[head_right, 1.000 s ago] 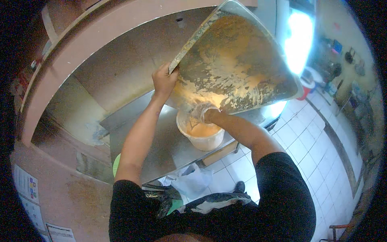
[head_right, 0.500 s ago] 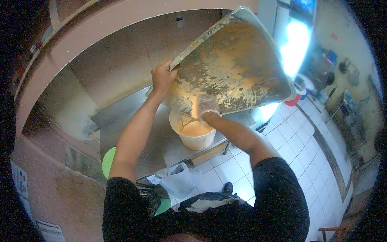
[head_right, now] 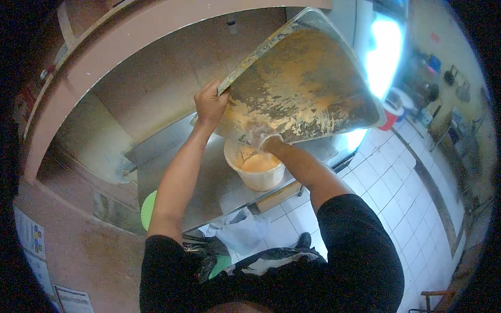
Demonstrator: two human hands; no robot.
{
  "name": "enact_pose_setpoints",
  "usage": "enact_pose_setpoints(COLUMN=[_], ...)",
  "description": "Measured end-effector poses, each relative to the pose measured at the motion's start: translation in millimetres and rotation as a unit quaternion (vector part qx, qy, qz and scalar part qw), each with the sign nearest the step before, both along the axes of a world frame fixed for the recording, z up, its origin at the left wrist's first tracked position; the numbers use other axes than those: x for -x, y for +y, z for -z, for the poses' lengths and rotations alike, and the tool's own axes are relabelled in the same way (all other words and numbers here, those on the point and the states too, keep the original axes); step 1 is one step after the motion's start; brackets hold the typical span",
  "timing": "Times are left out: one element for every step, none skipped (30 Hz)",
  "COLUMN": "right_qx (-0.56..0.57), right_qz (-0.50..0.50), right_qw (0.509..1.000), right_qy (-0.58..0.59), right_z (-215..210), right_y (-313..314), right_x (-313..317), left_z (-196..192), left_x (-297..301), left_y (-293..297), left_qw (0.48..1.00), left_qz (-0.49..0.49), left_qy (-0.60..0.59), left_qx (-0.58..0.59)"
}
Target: The person coats chicken in breading by hand, places the pieces into a wok of oil to fry, and then cleans the workspace by discarding excess breading and sifting the remaining flour into a container.
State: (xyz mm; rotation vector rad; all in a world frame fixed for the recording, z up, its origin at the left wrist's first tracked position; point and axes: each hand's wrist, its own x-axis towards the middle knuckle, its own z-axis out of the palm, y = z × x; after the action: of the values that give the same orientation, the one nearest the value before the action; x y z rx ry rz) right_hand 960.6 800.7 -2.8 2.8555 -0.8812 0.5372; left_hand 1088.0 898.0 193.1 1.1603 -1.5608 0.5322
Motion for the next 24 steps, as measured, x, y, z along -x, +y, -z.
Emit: enact_pose_setpoints(right_qx=[-0.054,-0.056,-0.096,-0.135,-0.137,-0.124,-0.11,-0.114,-0.093,-0.07,-0.016,0.038,-0.004,-0.026,-0.046,0.159,0.258,0.351,0.141,0.032,-0.08,0.078,0.239,0.144], right_qz=[0.002,0.0,0.019,0.037,0.055,-0.007,-0.067,-0.078,-0.056,-0.036,-0.013,0.01,0.083,0.118,0.155,0.172,0.175,0.177,0.164,0.147,0.135,0.03,-0.06,-0.033], right_qw=[0.996,0.996,0.984,0.965,0.964,0.972,0.975,0.973,0.982,0.99,0.995,0.996,0.993,0.989,0.983,0.97,0.941,0.897,0.972,0.988,0.988,0.997,0.969,0.989], right_qy=[0.072,0.07,0.147,0.224,0.222,0.201,0.18,0.182,0.151,0.121,0.098,0.074,0.081,0.084,0.088,-0.061,-0.131,-0.204,-0.097,-0.042,0.013,0.003,-0.005,0.03], right_z=[-10.7,-13.7,-16.9,-18.5,-7.8,2.5,10.9,-1.6,-16.1,-44.3,-77.0,-109.0,-139.2,-151.3,-163.3,-167.4,-169.6,-173.8,-176.2,-168.8,-161.5,-131.8,-107.9,-86.3], right_y=[16.5,19.8,22.1,23.1,7.1,-8.3,-20.6,-2.0,14.2,37.7,53.5,62.9,66.7,63.5,59.6,52.0,43.7,35.0,25.9,23.6,22.9,16.2,3.8,-6.4], right_x=[-8.4,-8.0,-7.6,-5.8,10.2,28.3,48.9,42.2,39.9,35.2,31.2,28.9,36.8,44.9,54.0,70.9,80.1,86.2,88.0,85.9,81.1,68.9,69.2,60.2], left_z=[4.6,4.3,4.5,3.9,-0.4,-5.6,-8.9,-4.8,-1.2,2.4,4.8,7.7,6.0,4.1,2.4,-1.1,-2.8,-6.0,-6.0,-7.1,-9.4,-9.9,-12.9,-13.2], left_x=[-11.2,-10.7,-10.1,-8.7,3.7,16.3,29.8,19.5,10.9,0.7,-4.1,-9.0,-9.6,-8.2,-5.0,-1.9,0.9,1.9,2.9,2.6,0.9,-0.1,9.9,16.7], left_y=[8.7,10.5,11.5,12.9,3.9,-5.8,-15.8,-8.9,-3.2,4.0,7.1,8.2,7.3,6.6,5.0,3.8,1.7,0.7,0.9,2.7,6.3,7.6,2.1,-0.1], left_qw=[1.0,1.0,0.999,0.999,0.999,0.998,0.997,0.997,0.998,0.999,0.999,0.999,0.999,0.999,0.999,1.0,1.0,1.0,1.0,1.0,1.0,0.999,0.999,1.0], left_qz=[-0.024,-0.026,-0.025,-0.024,-0.007,0.005,0.019,0.009,-0.005,-0.02,-0.025,-0.03,-0.031,-0.031,-0.022,-0.012,-0.011,-0.012,-0.013,-0.015,-0.011,-0.004,0.01,-0.008], left_qy=[-0.014,-0.016,-0.016,-0.015,-0.013,-0.013,-0.012,-0.01,-0.015,-0.019,-0.017,-0.02,-0.024,-0.023,-0.017,-0.012,-0.01,-0.011,-0.013,-0.014,-0.016,-0.017,-0.02,-0.022], left_qx=[0.002,0.0,0.018,0.036,0.038,0.058,0.076,0.07,0.056,0.045,0.044,0.036,0.033,0.034,0.03,0.026,0.026,0.019,0.01,0.007,0.021,0.036,0.041,0.021])
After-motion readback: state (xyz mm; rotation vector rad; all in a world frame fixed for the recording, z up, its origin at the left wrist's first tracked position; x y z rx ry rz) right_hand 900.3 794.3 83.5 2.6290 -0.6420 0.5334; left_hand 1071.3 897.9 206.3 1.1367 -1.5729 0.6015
